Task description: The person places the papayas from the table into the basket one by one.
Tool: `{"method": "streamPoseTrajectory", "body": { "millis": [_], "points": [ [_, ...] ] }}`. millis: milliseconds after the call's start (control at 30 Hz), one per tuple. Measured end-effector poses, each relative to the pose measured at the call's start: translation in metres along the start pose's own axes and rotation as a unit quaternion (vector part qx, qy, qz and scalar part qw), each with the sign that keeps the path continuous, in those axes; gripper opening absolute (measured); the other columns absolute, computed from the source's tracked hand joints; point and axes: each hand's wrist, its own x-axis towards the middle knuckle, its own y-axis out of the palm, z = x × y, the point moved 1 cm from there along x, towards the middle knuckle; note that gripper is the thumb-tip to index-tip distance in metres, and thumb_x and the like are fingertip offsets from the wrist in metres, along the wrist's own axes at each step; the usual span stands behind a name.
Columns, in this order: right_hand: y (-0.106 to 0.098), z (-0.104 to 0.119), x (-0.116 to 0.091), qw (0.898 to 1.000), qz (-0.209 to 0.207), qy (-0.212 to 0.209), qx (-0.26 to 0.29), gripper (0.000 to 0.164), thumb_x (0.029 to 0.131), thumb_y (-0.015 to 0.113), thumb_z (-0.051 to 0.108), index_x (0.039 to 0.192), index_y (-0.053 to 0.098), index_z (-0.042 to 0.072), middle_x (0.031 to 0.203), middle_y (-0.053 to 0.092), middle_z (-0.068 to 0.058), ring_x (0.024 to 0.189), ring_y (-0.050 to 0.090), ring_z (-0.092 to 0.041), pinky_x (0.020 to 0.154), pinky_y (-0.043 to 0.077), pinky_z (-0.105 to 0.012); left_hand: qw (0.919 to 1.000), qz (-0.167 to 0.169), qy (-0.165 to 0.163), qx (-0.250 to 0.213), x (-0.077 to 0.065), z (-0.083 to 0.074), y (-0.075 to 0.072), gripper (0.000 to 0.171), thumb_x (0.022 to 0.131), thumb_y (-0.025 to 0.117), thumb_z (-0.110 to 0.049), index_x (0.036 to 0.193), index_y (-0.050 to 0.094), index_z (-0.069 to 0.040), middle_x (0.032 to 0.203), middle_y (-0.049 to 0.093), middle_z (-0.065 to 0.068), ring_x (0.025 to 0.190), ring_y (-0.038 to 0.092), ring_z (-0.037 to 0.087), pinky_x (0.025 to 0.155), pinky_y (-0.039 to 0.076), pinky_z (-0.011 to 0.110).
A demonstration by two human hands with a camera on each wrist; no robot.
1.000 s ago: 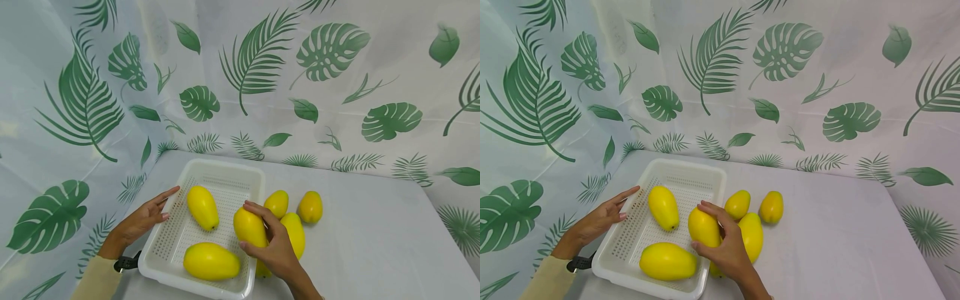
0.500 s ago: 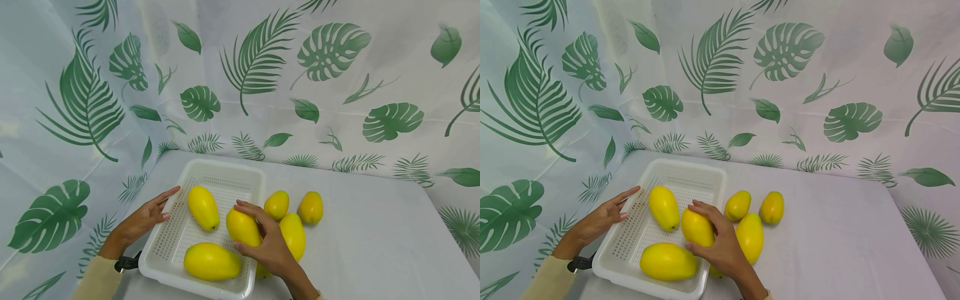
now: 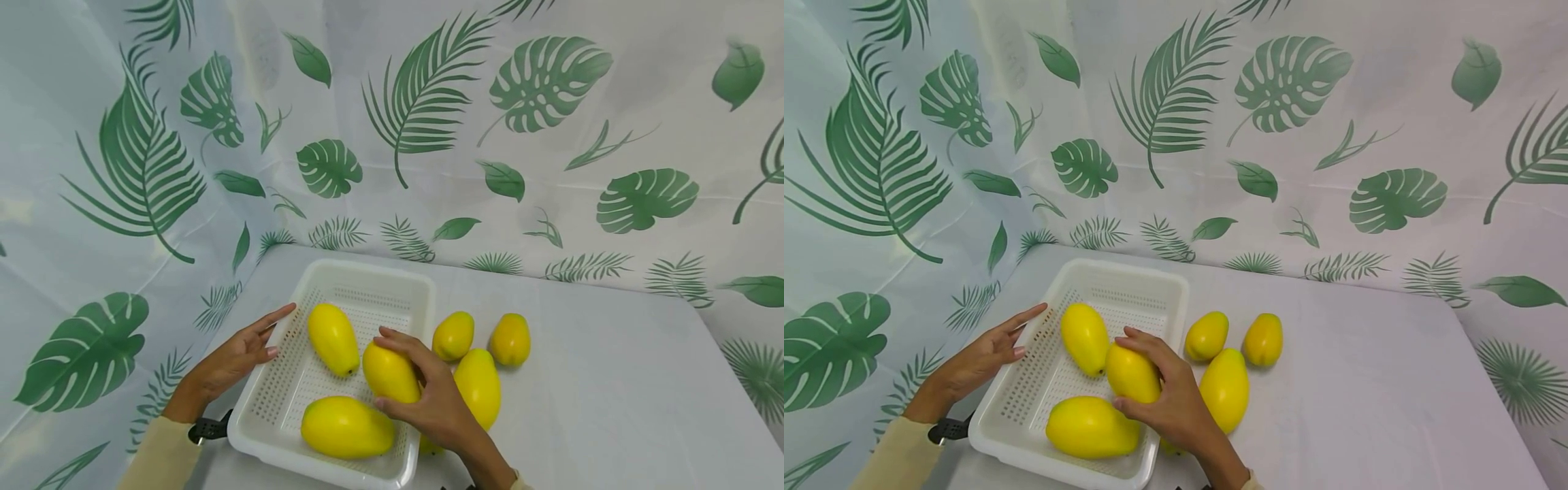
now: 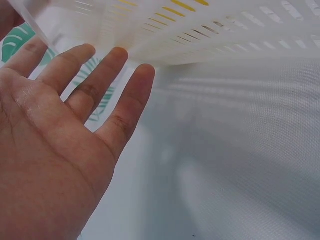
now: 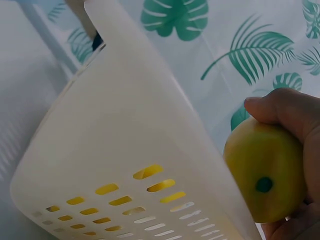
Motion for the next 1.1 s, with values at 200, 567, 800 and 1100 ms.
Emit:
{"method": "streamPoseTrajectory", "body": {
  "millis": [200,567,800,1100],
  "points": [
    [0.0013,-0.0015,0.002,1.0,0.006,-0.008,-0.012,0.075,0.087,0.089,0.02,0.153,0.055,0.033,0.165,0.047,0.01,0.155,0.044,-0.017,0.122,0.042,-0.027,0.9999,0.005,0.007,-0.006,0.0003,0.0012,-0.0016,0.076,0.112,0.044,-0.002,0.173,0.008,-0.029,0.178,0.019,0.018,0.145,0.055,0.029,0.107,0.059,0.047],
    [0.0024,0.0002,0.0055,0.998,0.033,-0.012,-0.05,0.077,0.086,0.09,0.018,0.153,0.055,0.032,0.166,0.045,0.009,0.153,0.047,-0.022,0.12,0.047,-0.034,1.0,-0.002,0.0,-0.004,0.0002,-0.0024,0.0007,0.077,0.112,0.045,-0.002,0.173,0.009,-0.03,0.177,0.02,0.017,0.145,0.055,0.03,0.107,0.058,0.047],
    [0.0025,0.0009,0.0069,0.995,0.049,0.009,-0.088,0.08,0.084,0.092,0.024,0.152,0.054,0.042,0.167,0.043,0.016,0.154,0.045,-0.019,0.123,0.045,-0.047,1.0,-0.003,-0.001,-0.003,0.0003,-0.0014,0.0006,0.077,0.112,0.045,-0.002,0.173,0.009,-0.031,0.177,0.021,0.017,0.144,0.055,0.03,0.107,0.059,0.047],
    [0.0021,0.0039,0.0067,0.992,0.053,0.017,-0.114,0.077,0.08,0.095,0.025,0.145,0.058,0.047,0.165,0.044,0.019,0.155,0.044,-0.022,0.124,0.039,-0.063,0.9999,0.005,0.004,-0.009,0.0008,0.0016,-0.0015,0.076,0.112,0.044,-0.001,0.173,0.008,-0.03,0.177,0.021,0.018,0.144,0.056,0.029,0.107,0.059,0.048]
  ]
}}
